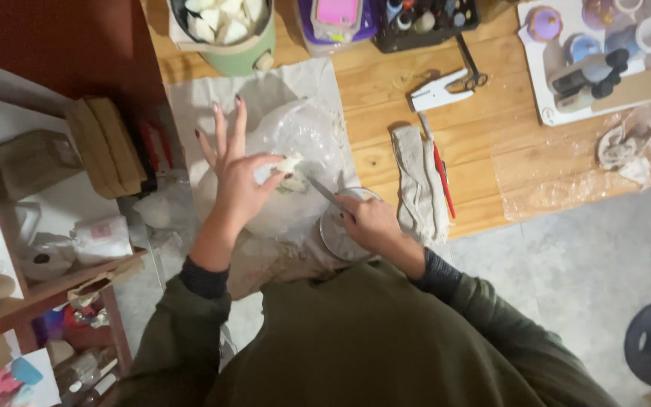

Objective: The recorder is cutting pieces of wax from a large block using a knife and placing them into a bowl.

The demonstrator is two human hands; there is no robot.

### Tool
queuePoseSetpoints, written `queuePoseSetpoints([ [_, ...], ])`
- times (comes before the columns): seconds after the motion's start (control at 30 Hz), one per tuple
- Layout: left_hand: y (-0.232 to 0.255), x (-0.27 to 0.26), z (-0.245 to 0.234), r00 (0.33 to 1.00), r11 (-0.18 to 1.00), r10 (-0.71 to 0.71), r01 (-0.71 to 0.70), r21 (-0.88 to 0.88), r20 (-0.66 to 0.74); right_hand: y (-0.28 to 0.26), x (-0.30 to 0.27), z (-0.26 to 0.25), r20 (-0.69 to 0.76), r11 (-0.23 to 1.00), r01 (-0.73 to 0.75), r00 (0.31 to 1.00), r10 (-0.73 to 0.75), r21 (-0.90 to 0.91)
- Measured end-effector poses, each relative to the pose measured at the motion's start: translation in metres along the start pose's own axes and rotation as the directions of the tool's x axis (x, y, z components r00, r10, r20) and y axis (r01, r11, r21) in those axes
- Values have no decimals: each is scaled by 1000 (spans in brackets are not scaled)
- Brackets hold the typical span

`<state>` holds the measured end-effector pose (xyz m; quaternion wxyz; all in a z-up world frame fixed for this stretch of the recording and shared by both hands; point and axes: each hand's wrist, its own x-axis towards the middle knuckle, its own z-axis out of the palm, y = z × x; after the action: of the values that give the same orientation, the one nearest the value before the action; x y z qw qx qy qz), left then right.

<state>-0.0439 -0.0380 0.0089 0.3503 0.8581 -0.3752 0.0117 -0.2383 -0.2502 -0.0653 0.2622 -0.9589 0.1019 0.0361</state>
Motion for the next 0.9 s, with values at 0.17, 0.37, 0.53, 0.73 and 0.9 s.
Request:
queuePoseSetpoints([
  [0.17,-75,83,2,961,961,181,-129,243,-207,-1,-3,8,2,1000,-16,1000,16,3],
  [0.37,-173,195,-3,971,935,124,-47,351,-202,-8,-3,0,-28,998,3,1000,-1,64],
  [0.53,-173,186,-13,981,936,86,-20,353,-172,-6,-7,-9,13,995,-19,1000,18,96],
  [0.73,-103,80,-40,980,968,61,-11,252,-191,3,-2,-11,-6,998,12,1000,-12,54],
  [0.9,-51,4,34,980,973,131,-98,207,-149,-8,3,-28,-34,995,46,998,-43,92],
])
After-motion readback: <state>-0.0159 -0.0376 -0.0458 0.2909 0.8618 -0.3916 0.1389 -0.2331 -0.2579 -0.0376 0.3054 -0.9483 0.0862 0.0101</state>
